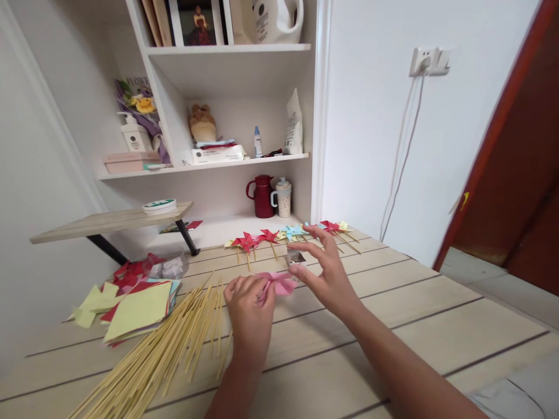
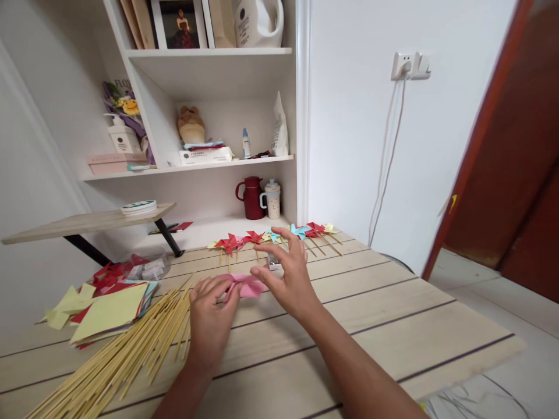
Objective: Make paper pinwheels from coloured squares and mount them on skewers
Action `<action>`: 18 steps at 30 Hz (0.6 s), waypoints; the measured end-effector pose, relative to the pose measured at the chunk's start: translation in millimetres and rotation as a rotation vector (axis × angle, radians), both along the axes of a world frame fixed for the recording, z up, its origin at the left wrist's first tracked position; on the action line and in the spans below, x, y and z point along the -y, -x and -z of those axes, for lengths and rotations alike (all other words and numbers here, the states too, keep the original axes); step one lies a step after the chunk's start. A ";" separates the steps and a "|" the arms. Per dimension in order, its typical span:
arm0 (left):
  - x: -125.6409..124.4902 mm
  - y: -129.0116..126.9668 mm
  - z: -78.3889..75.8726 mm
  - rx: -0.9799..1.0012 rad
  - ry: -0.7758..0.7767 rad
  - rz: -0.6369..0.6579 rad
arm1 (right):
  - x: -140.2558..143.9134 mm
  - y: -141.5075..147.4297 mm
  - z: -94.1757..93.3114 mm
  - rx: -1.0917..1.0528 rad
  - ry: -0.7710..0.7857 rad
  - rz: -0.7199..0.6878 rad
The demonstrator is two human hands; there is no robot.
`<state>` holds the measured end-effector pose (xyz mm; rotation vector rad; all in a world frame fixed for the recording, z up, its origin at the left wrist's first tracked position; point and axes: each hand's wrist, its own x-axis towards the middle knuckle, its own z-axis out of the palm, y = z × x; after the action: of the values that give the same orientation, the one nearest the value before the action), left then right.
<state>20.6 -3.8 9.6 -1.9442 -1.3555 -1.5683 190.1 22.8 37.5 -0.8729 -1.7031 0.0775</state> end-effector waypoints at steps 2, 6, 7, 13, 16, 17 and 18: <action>-0.2 1.7 -0.5 -0.025 -0.006 -0.007 | 0.9 -0.6 -0.7 0.096 0.008 -0.026; 1.4 1.7 -1.6 -0.076 0.000 -0.013 | -0.4 4.0 2.0 0.225 -0.061 -0.028; 2.1 1.0 -1.8 -0.093 0.005 -0.011 | -1.2 5.3 3.1 0.237 -0.078 -0.025; 4.7 -1.3 -2.7 -0.157 0.013 -0.001 | -4.3 8.4 7.1 0.234 -0.144 -0.048; 5.1 -1.2 -2.6 -0.155 0.025 0.003 | -5.5 7.8 8.5 0.240 -0.162 -0.057; 5.1 -1.1 -2.5 -0.153 0.028 0.003 | -6.0 7.5 8.8 0.246 -0.164 -0.061; 5.0 -1.0 -2.2 -0.152 0.031 0.002 | -6.5 7.2 9.1 0.252 -0.165 -0.067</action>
<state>21.6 -8.9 11.8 -2.0380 -1.3231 -1.3771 182.9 29.3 28.4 -0.7259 -1.9437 -0.1318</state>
